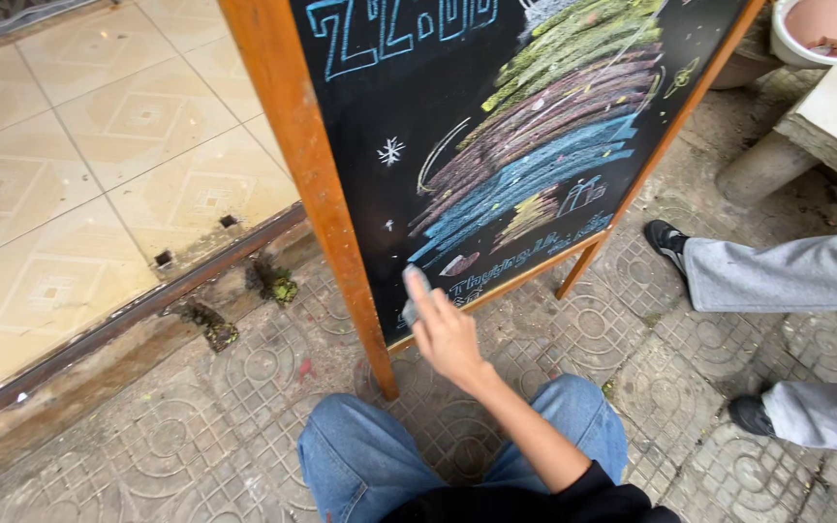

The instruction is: The person draws a white border along the bottom edge of a decorated blackboard while sitting on the ground outside an entrance.

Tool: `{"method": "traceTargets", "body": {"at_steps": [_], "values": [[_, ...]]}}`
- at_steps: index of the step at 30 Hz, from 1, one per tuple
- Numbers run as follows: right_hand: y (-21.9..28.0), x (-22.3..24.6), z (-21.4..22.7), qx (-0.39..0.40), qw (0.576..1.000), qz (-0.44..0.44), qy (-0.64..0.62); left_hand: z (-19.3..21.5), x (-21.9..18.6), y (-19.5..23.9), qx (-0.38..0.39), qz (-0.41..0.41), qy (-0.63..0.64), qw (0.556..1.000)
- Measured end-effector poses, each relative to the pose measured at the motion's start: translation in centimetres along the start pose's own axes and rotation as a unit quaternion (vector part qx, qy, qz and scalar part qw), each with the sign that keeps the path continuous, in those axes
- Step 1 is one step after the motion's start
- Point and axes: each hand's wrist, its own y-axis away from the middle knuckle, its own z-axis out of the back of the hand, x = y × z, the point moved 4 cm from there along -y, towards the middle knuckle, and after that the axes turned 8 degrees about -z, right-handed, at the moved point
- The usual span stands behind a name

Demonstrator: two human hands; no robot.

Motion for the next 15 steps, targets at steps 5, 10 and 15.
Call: {"method": "traceTargets", "body": {"at_steps": [5,10,15], "values": [[-0.2,1.2,-0.9,0.036,0.999,-0.019,-0.018,-8.3,3.9,-2.4,0.008,-0.025,0.018,0.999],[1.4,1.5,-1.9,0.056,0.998,0.011,-0.01,-15.8,10.8,-1.8,0.009,-0.071,0.045,0.996],[-1.0,2.1,-1.2,-0.015,0.997,0.037,0.065,-21.1,21.0,0.0,0.118,0.007,0.044,0.992]]}}
